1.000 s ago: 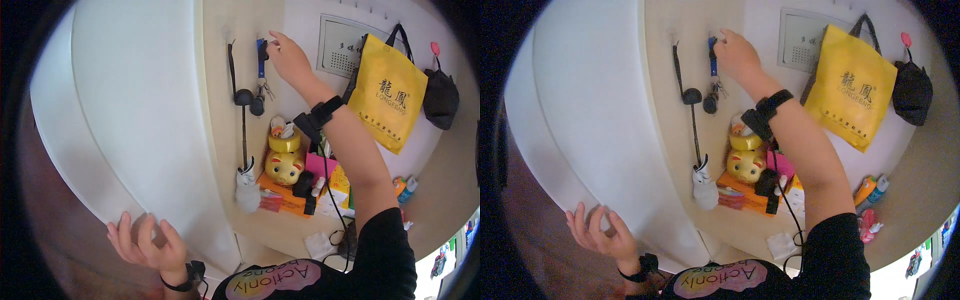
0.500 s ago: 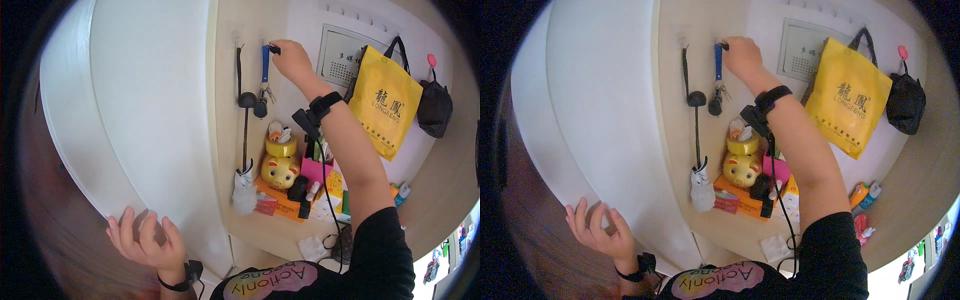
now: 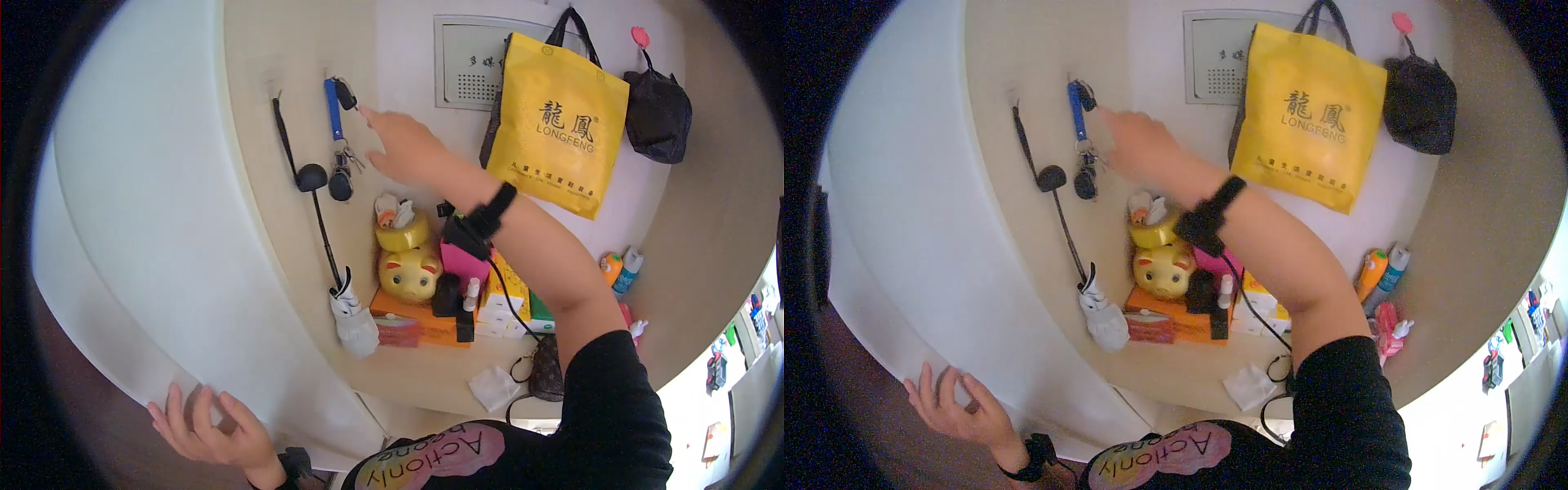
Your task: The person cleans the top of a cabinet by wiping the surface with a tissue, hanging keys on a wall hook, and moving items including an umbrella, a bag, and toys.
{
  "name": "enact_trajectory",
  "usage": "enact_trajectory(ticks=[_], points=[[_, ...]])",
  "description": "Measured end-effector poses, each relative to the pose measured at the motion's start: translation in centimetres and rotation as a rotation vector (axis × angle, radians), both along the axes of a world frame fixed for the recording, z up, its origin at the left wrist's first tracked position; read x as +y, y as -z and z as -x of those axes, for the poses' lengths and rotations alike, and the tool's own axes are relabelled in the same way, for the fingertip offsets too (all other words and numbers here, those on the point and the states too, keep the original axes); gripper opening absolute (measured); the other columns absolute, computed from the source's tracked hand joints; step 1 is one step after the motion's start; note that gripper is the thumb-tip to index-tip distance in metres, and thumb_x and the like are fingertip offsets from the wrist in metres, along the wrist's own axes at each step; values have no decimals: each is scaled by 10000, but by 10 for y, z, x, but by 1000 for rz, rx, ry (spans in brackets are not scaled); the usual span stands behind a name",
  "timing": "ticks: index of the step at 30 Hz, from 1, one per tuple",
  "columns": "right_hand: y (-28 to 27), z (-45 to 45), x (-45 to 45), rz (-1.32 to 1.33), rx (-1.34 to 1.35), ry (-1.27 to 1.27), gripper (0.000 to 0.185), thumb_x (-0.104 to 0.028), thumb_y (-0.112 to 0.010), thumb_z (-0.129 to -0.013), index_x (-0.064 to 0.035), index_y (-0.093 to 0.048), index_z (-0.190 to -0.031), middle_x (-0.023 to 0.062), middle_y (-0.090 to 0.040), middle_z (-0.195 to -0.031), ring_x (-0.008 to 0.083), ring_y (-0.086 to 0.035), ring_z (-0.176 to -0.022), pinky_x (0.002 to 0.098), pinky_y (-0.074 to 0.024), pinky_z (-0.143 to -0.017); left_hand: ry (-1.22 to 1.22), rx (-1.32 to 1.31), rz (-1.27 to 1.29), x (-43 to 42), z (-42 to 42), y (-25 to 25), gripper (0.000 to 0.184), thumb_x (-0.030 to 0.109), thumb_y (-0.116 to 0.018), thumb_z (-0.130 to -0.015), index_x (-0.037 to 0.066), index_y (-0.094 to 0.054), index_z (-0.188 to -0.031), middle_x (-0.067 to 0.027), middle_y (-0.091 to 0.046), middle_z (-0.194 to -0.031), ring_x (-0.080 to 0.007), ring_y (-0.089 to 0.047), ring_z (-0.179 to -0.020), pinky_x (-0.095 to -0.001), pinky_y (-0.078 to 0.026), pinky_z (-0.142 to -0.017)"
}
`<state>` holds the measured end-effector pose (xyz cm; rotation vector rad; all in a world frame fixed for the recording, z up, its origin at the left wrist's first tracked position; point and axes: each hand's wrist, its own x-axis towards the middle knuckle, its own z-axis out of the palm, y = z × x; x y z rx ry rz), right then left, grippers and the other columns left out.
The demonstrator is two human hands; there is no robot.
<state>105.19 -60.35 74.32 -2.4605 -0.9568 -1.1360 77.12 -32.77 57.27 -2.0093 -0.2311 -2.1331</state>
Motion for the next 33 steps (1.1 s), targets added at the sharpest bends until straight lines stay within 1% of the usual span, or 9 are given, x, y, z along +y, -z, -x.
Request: enact_trajectory(ticks=[10, 12, 14, 17, 18, 21, 25, 28, 33], points=[[142, 109, -130, 97, 257, -104, 438, -199, -702, -842, -93, -614, -1258, 155, -621, -1221, 346, -568, -1152, 444, -451, -988, 31, -11, -5, 0, -3, 2, 172, 221, -563, -965, 66, -626, -1005, -187, -571, -1277, -442, -434, -1337, -607, -307, -1117], [183, 123, -159, 72, 312, -14, 305, -190, -675, -842, -80, -671, -1126, 178, -632, -1165, 369, -580, -1132, 464, -478, -961, 96, -19, -7, -6, -6, 1, 182, 228, -548, -977, 60, -613, -1008, -197, -556, -1289, -437, -426, -1343, -615, -291, -1128], [230, 132, -195, 79, 401, 109, 360, -204, -704, -829, -91, -657, -1168, 168, -624, -1203, 361, -568, -1158, 460, -458, -989, 389, -181, 78, -14, -17, 8, 223, 253, -532, -997, 37, -586, -998, -224, -534, -1298, -428, -420, -1342, -622, -277, -1137], [277, 175, -233, 99, 560, 420, 421, -217, -742, -808, -105, -647, -1202, 174, -608, -1254, 365, -542, -1205, 460, -433, -1032, 426, -161, 3, -21, -38, 14, 252, 264, -527, -1008, 19, -577, -972, -243, -528, -1296, -423, -425, -1334, -621, -294, -1127], [292, 189, -248, 68, 556, 498, 437, -254, -742, -802, -98, -650, -1200, 182, -611, -1250, 372, -546, -1200, 475, -438, -1027, 517, -171, 11, -28, -46, 15, 258, 218, -568, -1006, -37, -606, -995, -232, -546, -1329, -385, -430, -1355, -529, -350, -1124], [328, 240, -286, -13, 530, 672, 458, -258, -750, -782, -80, -650, -1192, 190, -616, -1238, 380, -560, -1174, 487, -446, -1019, 768, -130, 59, -41, -66, 20, 217, 166, -564, -999, -48, -602, -1001, -247, -572, -1277, -387, -476, -1317, -522, -360, -1119], [361, 295, -324, -190, 546, 779, 411, -200, -753, -800, -68, -660, -1178, 175, -640, -1208, 342, -597, -1117, 441, -479, -963, 1054, -7, 217, -59, -89, 33, 175, 89, -541, -988, -78, -576, -1026, -243, -664, -1061, -295, -673, -890, -393, -564, -857], [383, 320, -336, -333, 577, 902, 368, -200, -750, -822, -63, -672, -1155, 165, -669, -1145, 325, -627, -1068, 414, -496, -921, 1136, 201, 355, -84, -104, 51, 200, 98, -540, -979, -66, -566, -1089, -204, -651, -855, -201, -605, -672, -324, -562, -697], [410, 322, -315, -656, 646, 976, 371, -303, -725, -872, -34, -687, -1125, 186, -703, -996, 338, -674, -943, 424, -524, -830, 1225, 524, 357, -144, -117, 55, 219, 62, -562, -961, -41, -580, -1154, -142, -644, -782, -149, -568, -635, -259, -491, -623]])
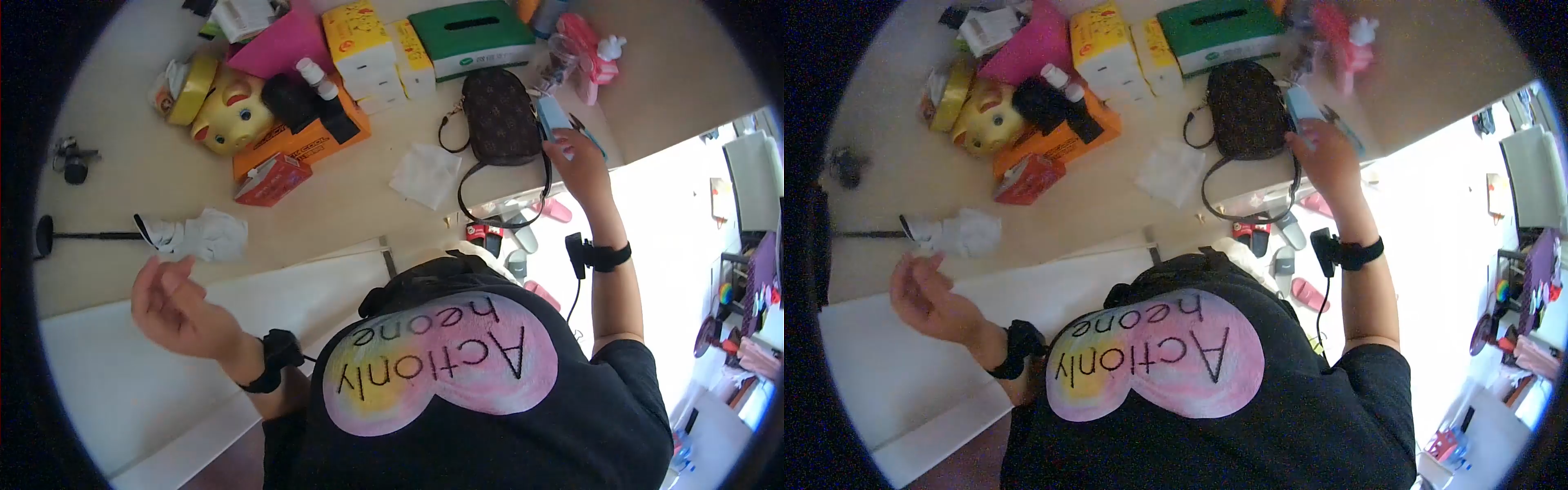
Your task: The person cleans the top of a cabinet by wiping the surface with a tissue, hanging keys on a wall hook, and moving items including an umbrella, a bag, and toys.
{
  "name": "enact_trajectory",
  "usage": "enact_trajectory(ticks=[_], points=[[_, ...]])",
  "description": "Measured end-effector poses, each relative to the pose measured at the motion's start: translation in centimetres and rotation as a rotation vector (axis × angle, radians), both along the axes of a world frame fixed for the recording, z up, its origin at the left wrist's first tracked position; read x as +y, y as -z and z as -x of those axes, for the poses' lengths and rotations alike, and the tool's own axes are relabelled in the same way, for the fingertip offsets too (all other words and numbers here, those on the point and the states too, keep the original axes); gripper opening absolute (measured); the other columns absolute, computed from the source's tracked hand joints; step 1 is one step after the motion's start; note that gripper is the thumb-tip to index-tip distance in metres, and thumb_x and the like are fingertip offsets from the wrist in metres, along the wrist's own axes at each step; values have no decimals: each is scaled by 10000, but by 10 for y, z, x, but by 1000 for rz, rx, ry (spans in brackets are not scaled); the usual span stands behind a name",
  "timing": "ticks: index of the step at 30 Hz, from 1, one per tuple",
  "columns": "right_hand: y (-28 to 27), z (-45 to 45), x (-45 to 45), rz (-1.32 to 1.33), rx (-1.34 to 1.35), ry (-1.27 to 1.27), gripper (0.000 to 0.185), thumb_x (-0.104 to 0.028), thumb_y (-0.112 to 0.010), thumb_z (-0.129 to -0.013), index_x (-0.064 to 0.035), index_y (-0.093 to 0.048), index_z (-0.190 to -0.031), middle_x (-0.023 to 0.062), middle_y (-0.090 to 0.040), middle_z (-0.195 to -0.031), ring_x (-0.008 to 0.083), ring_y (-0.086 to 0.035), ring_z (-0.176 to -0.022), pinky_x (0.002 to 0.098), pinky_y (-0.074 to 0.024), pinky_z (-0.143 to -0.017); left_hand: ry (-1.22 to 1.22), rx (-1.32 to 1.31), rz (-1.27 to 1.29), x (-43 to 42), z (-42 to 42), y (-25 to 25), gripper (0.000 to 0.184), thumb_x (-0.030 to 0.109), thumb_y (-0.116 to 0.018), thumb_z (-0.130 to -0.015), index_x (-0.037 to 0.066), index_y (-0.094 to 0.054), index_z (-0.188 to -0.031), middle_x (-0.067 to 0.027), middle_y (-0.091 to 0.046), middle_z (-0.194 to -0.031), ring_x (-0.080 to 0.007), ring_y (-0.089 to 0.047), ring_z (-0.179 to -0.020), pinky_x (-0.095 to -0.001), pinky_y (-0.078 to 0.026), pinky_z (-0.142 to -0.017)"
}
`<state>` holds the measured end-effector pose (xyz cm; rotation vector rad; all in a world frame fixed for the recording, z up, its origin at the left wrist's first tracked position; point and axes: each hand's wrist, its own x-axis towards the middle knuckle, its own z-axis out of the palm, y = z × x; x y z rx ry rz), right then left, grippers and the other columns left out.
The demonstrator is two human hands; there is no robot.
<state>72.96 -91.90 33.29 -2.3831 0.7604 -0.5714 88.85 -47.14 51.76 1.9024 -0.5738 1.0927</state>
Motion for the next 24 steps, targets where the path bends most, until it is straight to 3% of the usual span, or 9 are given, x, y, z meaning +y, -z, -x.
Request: enact_trajectory(ticks=[2, 4, 6, 7, 11, 15, 18, 21, 24], points=[[-13, -8, 23, -34, -31, -11, 409, -329, -718, -875, -26, -675, -1146, 194, -696, -1015, 352, -666, -953, 433, -519, -833, 105, 81, -15, -18, -7, 8, 241, 49, -575, -952, -34, -582, -1179, -130, -650, -800, -141, -574, -649, -250, -474, -618], [-13, -20, 30, 6, 65, 48, 437, -339, -724, -866, -40, -659, -1178, 195, -687, -1007, 362, -659, -948, 441, -519, -833, 297, 62, -182, -32, -13, 18, 270, 35, -610, -929, -29, -605, -1192, -110, -668, -842, -135, -593, -685, -250, -480, -630], [-13, -23, 26, 0, 129, 66, 464, -346, -736, -843, -63, -648, -1200, 188, -678, -1018, 373, -650, -959, 448, -522, -841, 340, 83, -303, -44, -6, 18, 277, 36, -620, -922, -26, -618, -1193, -107, -671, -860, -135, -600, -707, -254, -482, -644], [-13, -22, 22, 113, 146, 95, 466, -339, -736, -840, -80, -640, -1215, 178, -684, -1029, 349, -660, -964, 436, -527, -841, 369, 107, -427, -46, -5, 16, 284, 37, -631, -915, -23, -631, -1193, -104, -675, -877, -134, -607, -729, -257, -483, -658], [-4, -11, -3, 497, 289, 263, 501, -338, -758, -798, -127, -627, -1233, 150, -685, -1049, 324, -659, -1005, 434, -532, -867, 389, 244, -390, -32, -5, 24, 279, 43, -636, -911, -10, -652, -1184, -96, -677, -888, -130, -610, -749, -260, -484, -691], [-2, 7, -25, 248, 538, 229, 585, -320, -813, -720, -156, -619, -1247, 154, -683, -1127, 349, -643, -1062, 449, -517, -925, 306, 412, -364, 1, -11, 32, 297, 66, -610, -945, 24, -634, -1237, -63, -648, -914, -120, -604, -800, -249, -488, -692], [33, 21, -47, 139, 379, 168, 507, -282, -789, -749, -130, -634, -1207, 168, -690, -1105, 360, -659, -1030, 465, -520, -889, 252, 451, -284, 9, -5, 35, 300, 81, -613, -949, 35, -634, -1245, -51, -639, -919, -117, -604, -810, -248, -490, -699], [23, 24, -46, 244, 204, 150, 458, -255, -764, -768, -83, -657, -1178, 174, -706, -1037, 369, -678, -964, 456, -528, -873, 228, 489, -211, 12, 1, 36, 304, 80, -640, -924, 31, -647, -1224, -61, -655, -902, -120, -608, -785, -259, -491, -729], [-53, 6, -4, 95, 76, 177, 339, -151, -730, -797, -65, -659, -1117, 164, -692, -1077, 355, -669, -1006, 425, -531, -836, 236, 507, -226, 8, 0, 35, 312, 82, -645, -918, 47, -649, -1228, -62, -660, -917, -126, -615, -802, -262, -500, -742]])
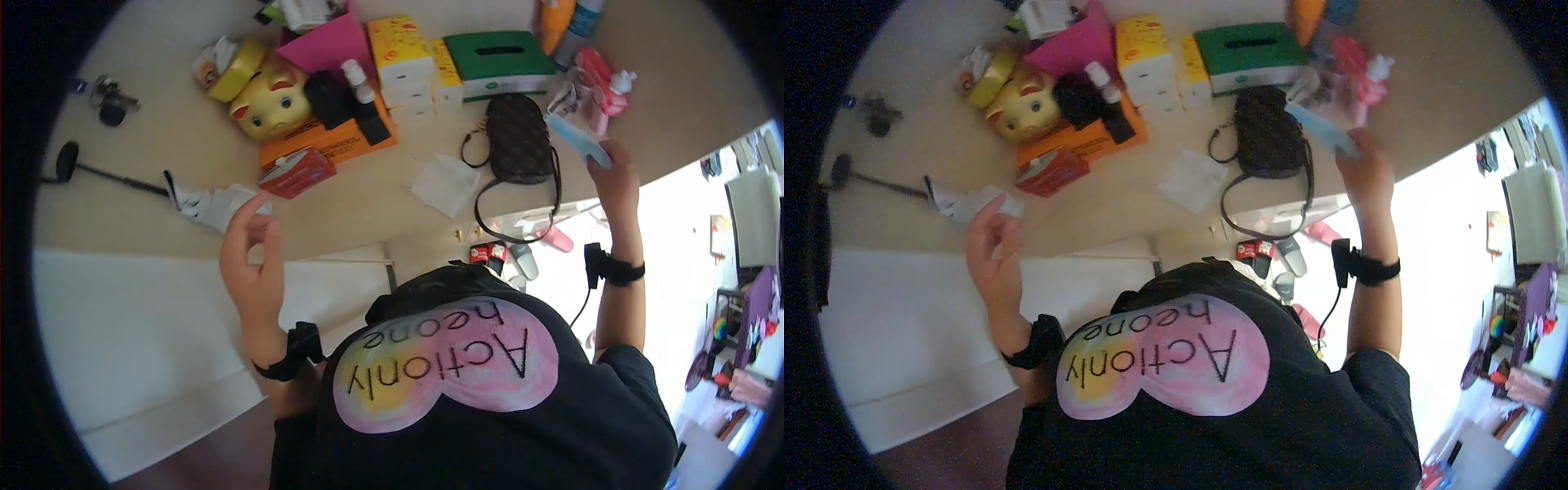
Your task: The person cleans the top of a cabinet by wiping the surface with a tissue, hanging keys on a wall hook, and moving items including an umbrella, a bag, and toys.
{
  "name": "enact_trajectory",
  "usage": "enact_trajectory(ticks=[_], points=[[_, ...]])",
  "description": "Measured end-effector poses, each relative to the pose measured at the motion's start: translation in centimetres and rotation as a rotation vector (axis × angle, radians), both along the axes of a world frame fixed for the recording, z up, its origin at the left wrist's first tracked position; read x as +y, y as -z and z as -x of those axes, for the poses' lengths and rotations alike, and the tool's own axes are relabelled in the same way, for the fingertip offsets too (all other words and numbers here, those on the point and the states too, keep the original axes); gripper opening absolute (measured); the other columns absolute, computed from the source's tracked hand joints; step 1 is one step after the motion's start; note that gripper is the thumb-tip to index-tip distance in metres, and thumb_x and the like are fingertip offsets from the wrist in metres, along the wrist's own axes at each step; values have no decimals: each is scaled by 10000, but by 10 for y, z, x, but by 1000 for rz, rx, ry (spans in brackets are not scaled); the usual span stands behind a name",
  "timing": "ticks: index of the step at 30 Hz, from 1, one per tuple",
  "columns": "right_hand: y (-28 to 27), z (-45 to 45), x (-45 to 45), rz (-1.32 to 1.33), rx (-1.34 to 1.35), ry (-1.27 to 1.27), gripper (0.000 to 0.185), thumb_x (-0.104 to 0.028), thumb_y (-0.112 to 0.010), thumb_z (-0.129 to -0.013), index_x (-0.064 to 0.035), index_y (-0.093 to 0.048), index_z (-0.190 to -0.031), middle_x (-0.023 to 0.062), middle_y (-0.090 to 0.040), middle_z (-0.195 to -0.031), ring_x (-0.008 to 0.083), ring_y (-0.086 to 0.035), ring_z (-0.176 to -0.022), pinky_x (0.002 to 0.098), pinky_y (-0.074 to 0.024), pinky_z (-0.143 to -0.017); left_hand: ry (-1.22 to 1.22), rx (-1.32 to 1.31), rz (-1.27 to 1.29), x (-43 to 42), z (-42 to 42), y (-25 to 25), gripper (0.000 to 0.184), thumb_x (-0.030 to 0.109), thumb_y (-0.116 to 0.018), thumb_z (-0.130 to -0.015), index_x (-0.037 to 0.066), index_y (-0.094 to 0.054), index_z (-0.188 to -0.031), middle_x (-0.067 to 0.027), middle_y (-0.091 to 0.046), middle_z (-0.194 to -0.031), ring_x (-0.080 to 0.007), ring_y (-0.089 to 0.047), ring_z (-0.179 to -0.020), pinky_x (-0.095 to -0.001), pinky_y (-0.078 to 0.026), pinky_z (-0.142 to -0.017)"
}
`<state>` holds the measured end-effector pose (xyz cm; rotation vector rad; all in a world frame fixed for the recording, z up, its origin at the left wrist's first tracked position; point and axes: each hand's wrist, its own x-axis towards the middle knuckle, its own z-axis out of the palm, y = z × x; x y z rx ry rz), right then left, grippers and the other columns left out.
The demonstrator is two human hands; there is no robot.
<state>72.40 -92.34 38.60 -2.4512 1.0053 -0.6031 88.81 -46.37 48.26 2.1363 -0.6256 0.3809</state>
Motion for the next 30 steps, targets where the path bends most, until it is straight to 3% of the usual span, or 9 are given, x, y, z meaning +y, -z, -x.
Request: enact_trajectory(ticks=[3, 5, 8, 14, 16, 20, 23, 25, 30], points=[[-41, -18, 38, 65, -285, -247, 289, -34, -710, -763, -50, -650, -1045, 154, -672, -1049, 340, -661, -995, 408, -523, -809, 92, -21, -30, -13, 1, -4, 336, 89, -655, -905, 80, -646, -1241, -56, -665, -931, -129, -621, -818, -269, -512, -757], [-66, -31, 67, 138, -319, -495, 363, 28, -730, -666, -55, -648, -1009, 138, -642, -962, 322, -643, -908, 397, -515, -787, 176, -3, -70, -25, 2, -4, 357, 109, -672, -895, 104, -641, -1251, -51, -669, -938, -123, -627, -819, -258, -508, -740], [-94, -51, 115, 144, -298, -739, 375, 47, -737, -625, -65, -653, -973, 130, -622, -914, 340, -625, -878, 392, -510, -774, 222, 279, 75, -46, 12, -10, 320, 161, -683, -896, 124, -651, -1213, -28, -662, -942, -106, -614, -847, -254, -485, -736], [-94, -72, 146, 264, -306, -825, 338, 4, -730, -621, -95, -653, -934, 125, -605, -880, 353, -600, -897, 447, -492, -753, 181, 327, 42, -32, 12, -11, 285, 134, -757, -851, 112, -621, -1100, -4, -647, -980, -101, -601, -857, -250, -492, -747], [-102, -74, 146, 261, -277, -822, 326, 5, -726, -622, -92, -645, -923, 122, -590, -855, 351, -598, -853, 439, -490, -724, 300, 324, 159, -26, 10, 0, 312, 109, -757, -853, 89, -607, -1125, -7, -648, -976, -107, -613, -850, -251, -501, -730], [-105, -88, 154, 178, -329, -839, 320, 9, -724, -620, -89, -639, -912, 118, -575, -832, 343, -596, -804, 431, -484, -689, 324, 420, 80, -18, 9, -9, 303, 82, -737, -870, 71, -590, -1134, -8, -647, -974, -106, -619, -877, -258, -512, -752], [-111, -91, 159, 221, -377, -879, 315, 5, -731, -646, -89, -638, -933, 116, -564, -812, 337, -592, -771, 426, -477, -659, 306, 359, 349, -13, 3, -18, 265, 75, -710, -896, 63, -590, -1132, -15, -649, -967, -110, -627, -899, -271, -528, -773], [-119, -95, 165, 199, -366, -888, 302, -7, -739, -705, -77, -642, -982, 131, -592, -846, 339, -607, -789, 420, -491, -685, 355, 337, 601, -9, -4, -68, 173, 51, -664, -920, 36, -602, -1080, 2, -620, -909, -76, -604, -849, -251, -513, -757], [-145, -129, 176, 145, -571, -889, 281, -55, -739, -784, -50, -643, -1048, 163, -636, -923, 345, -636, -829, 416, -509, -731, 196, 14, 378, -17, -16, -163, 148, 105, -657, -936, 22, -621, -1054, -22, -655, -952, -99, -633, -879, -260, -515, -770]])
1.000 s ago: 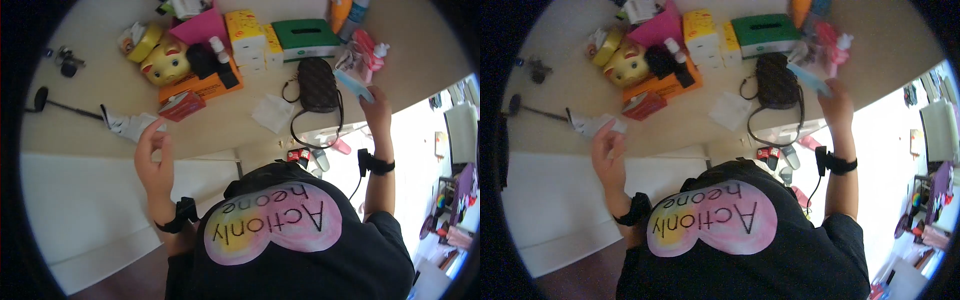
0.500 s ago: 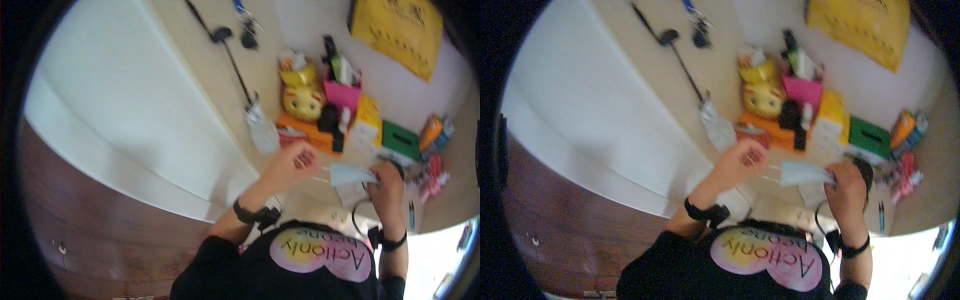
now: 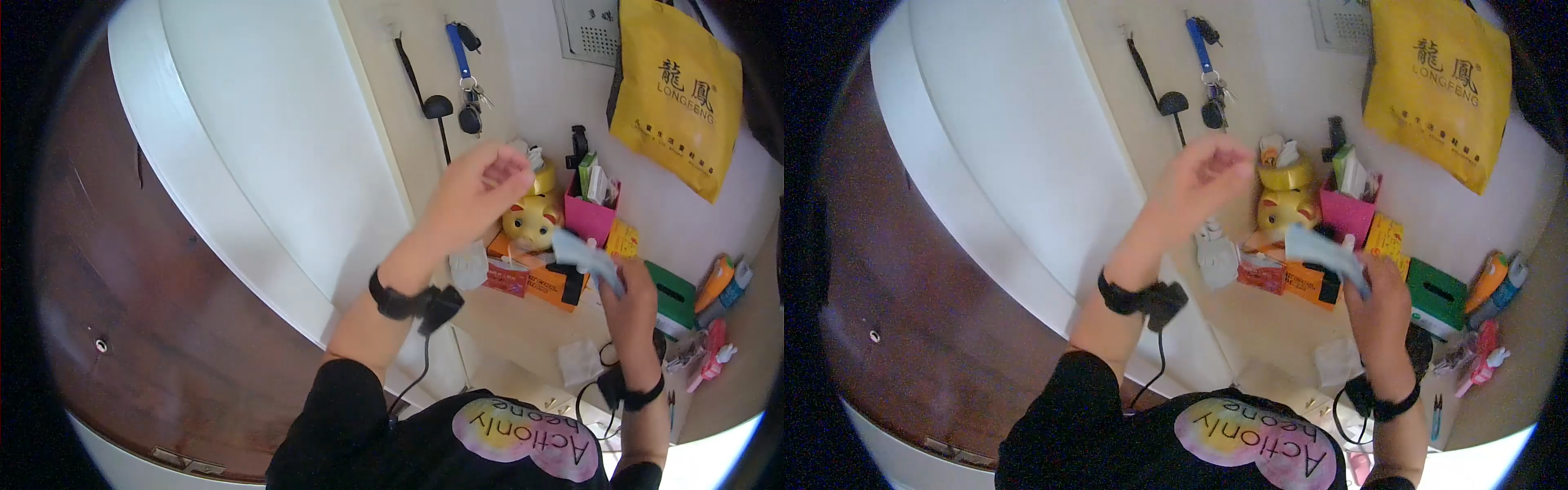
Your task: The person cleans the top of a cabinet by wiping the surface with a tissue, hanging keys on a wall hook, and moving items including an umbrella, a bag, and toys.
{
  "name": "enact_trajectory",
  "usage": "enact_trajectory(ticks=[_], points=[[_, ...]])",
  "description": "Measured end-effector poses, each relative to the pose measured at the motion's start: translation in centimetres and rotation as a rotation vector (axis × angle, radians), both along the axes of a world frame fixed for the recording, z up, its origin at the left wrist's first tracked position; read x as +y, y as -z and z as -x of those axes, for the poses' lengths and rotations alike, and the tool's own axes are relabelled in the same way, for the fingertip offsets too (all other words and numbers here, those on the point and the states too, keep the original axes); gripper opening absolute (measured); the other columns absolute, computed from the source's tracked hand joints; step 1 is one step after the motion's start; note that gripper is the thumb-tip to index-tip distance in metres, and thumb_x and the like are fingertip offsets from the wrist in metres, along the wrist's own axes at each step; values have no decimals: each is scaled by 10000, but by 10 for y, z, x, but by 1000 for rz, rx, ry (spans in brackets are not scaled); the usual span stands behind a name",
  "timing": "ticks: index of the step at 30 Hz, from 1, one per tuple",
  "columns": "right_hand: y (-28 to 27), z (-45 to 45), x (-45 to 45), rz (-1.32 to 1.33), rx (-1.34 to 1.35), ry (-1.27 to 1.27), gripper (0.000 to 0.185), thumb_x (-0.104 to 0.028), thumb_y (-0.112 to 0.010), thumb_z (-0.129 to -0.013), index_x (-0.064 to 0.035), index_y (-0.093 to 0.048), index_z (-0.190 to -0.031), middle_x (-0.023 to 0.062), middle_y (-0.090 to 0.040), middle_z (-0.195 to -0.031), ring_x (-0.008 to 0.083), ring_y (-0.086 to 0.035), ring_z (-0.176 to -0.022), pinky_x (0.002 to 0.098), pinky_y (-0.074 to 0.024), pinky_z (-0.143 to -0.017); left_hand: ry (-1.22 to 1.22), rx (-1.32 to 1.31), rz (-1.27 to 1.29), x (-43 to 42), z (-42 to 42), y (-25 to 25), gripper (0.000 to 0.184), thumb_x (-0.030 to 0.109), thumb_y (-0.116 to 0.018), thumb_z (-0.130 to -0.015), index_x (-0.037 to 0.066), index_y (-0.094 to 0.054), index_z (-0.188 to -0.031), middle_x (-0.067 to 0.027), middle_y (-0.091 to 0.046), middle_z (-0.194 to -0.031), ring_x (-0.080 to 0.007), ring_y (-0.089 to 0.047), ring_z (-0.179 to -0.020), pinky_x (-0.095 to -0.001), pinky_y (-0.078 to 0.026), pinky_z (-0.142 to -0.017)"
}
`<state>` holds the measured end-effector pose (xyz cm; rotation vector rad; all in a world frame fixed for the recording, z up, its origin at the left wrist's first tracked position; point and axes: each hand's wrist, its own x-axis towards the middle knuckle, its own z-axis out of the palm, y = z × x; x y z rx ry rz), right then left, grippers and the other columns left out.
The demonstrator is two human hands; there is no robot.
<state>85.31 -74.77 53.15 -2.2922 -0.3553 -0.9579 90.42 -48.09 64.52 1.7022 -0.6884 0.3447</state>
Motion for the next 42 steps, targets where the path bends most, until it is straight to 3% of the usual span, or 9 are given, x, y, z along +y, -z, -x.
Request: enact_trajectory(ticks=[4, 8, 14, 18, 20, 23, 34, 38, 42], points=[[-45, -28, 9, -45, -166, -52, 254, -156, -699, -874, -33, -630, -1085, 201, -660, -968, 398, -642, -883, 447, -509, -752, -252, -301, -215, 10, 8, -26, 198, 146, -665, -934, 20, -634, -1083, -44, -667, -999, -133, -631, -942, -291, -501, -839], [-100, -45, 22, -47, -111, -117, 287, -243, -635, -935, -22, -611, -1117, 233, -664, -995, 445, -631, -914, 476, -505, -769, -458, -472, -83, 35, 47, -9, 170, 121, -629, -953, 30, -626, -1097, -44, -649, -1012, -134, -608, -983, -292, -469, -906], [-181, -98, 67, 202, -207, -76, 307, -275, -570, -956, -7, -598, -1103, 259, -662, -983, 456, -630, -927, 522, -507, -807, -425, -306, 180, 52, 101, 29, 121, 91, -637, -921, 14, -635, -1014, -67, -655, -957, -178, -626, -949, -329, -440, -983], [-222, -121, 105, 262, -266, -76, 284, -260, -557, -941, -2, -609, -1045, 252, -663, -995, 452, -633, -938, 531, -511, -824, -479, -351, 128, 73, 115, 37, 113, 95, -634, -916, 23, -632, -1002, -60, -650, -929, -170, -620, -931, -383, -389, -1064], [-230, -127, 114, 275, -248, -76, 278, -256, -556, -934, -1, -614, -1028, 246, -665, -1000, 446, -638, -939, 527, -513, -829, -571, -359, 80, 81, 124, 38, 246, 271, -611, -958, 35, -619, -1029, -66, -641, -933, -188, -633, -911, -479, -365, -1104], [-233, -137, 118, 396, -183, -8, 295, -264, -585, -923, -2, -613, -1058, 245, -668, -957, 426, -646, -912, 494, -512, -822, -600, -332, 150, 88, 133, 41, 140, 164, -618, -929, 40, -630, -995, -46, -643, -904, -162, -615, -915, -466, -325, -1130], [-111, -115, 41, 532, 247, -140, 403, -379, -690, -864, -112, -650, -1163, 187, -687, -909, 359, -671, -862, 438, -522, -737, -557, -307, -37, 100, 123, 68, 157, 158, -629, -915, 32, -639, -1009, -56, -651, -882, -180, -621, -901, -464, -374, -1091], [-35, -98, -72, 468, 353, 107, 373, -390, -677, -886, -134, -661, -1157, 129, -682, -836, 281, -666, -769, 403, -519, -688, -595, -173, -273, 123, 120, 113, 207, 164, -606, -951, 0, -617, -1077, -83, -628, -981, -189, -612, -909, -370, -465, -951], [51, -54, -195, 247, 690, 348, 372, -397, -667, -896, -116, -670, -1141, 113, -671, -826, 235, -650, -705, 393, -517, -662, -488, -17, -195, 127, 112, 155, 188, 101, -599, -953, -10, -623, -1102, -84, -624, -1027, -182, -608, -918, -329, -470, -900]])
